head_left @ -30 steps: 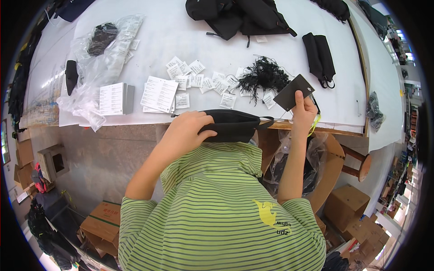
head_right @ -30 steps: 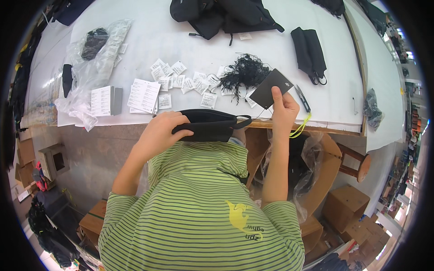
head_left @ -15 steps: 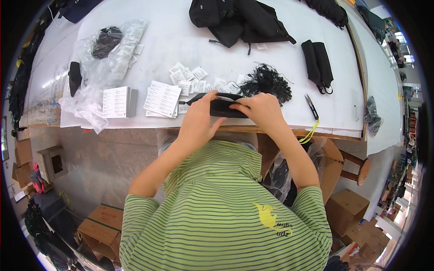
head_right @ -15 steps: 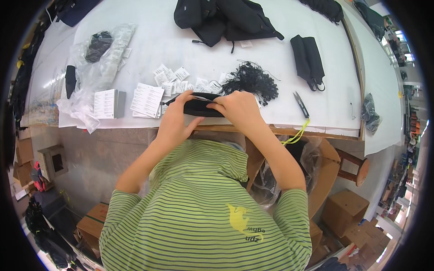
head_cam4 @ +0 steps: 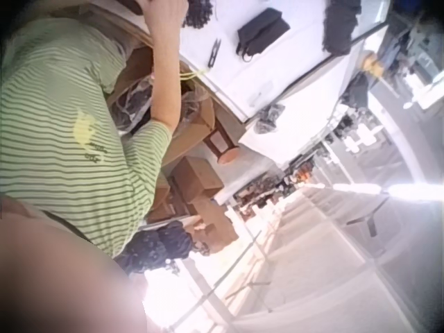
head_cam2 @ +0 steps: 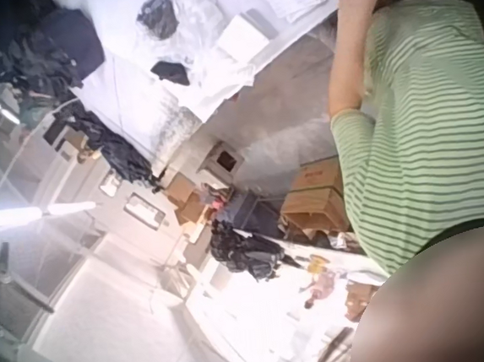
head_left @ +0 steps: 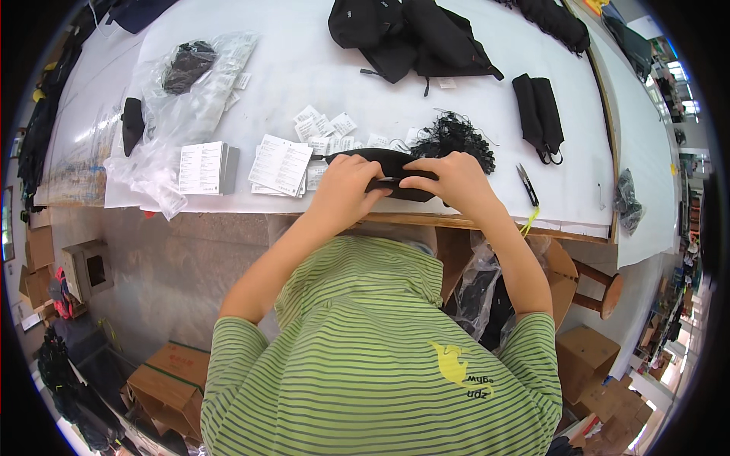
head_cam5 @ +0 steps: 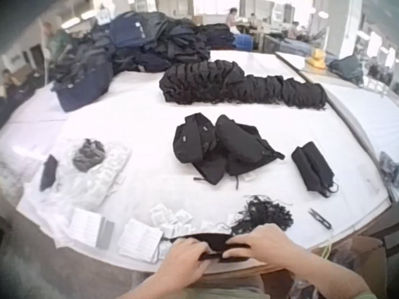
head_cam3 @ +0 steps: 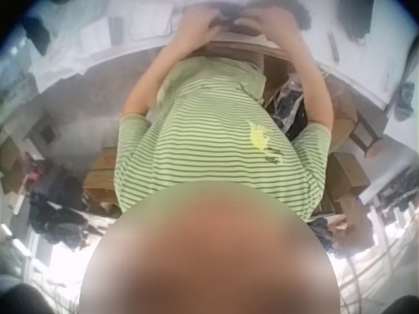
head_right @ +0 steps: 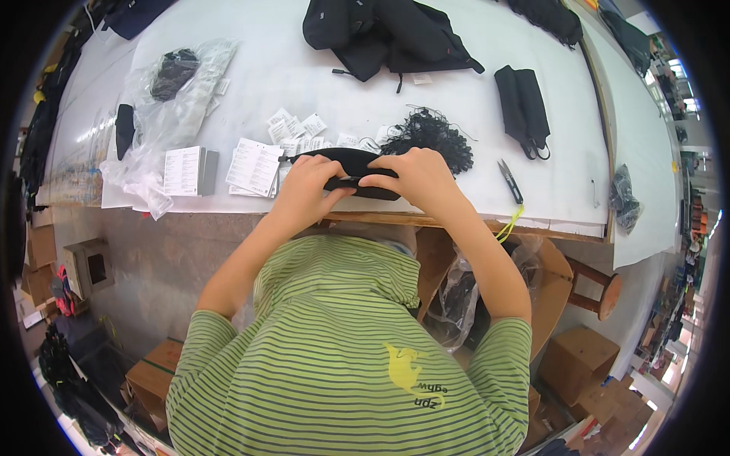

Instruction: Packing small instruction packets and black tags into zippered pouches on a factory workbench.

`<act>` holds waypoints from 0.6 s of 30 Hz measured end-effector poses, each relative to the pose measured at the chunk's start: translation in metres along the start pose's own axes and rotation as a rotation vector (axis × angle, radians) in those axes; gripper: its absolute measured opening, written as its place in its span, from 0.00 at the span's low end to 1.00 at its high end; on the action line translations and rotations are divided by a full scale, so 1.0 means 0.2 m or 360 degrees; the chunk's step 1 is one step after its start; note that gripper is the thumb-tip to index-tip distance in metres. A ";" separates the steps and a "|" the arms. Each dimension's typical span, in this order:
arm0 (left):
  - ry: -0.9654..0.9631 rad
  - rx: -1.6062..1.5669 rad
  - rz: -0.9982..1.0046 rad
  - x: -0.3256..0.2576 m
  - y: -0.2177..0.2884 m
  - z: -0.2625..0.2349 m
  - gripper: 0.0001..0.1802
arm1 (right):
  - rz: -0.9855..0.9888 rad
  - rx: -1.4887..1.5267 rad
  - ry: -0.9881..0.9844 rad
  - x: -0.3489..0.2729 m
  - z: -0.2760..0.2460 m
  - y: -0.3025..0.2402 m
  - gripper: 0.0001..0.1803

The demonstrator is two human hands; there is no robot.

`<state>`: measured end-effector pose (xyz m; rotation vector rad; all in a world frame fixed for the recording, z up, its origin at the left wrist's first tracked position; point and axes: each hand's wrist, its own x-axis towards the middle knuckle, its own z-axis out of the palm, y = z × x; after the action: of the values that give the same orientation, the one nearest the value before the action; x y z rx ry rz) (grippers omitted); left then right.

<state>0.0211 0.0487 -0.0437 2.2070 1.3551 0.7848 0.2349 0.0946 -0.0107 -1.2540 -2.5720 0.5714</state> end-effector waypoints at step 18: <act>-0.0143 -0.0047 0.0230 0.03 0.01 0.04 0.12 | -0.0128 0.0039 0.0010 -0.10 0.02 0.06 0.13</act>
<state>0.0293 0.0538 -0.0468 2.3079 1.1445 0.7412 0.2543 0.0844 -0.0205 -1.1366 -2.5885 0.5799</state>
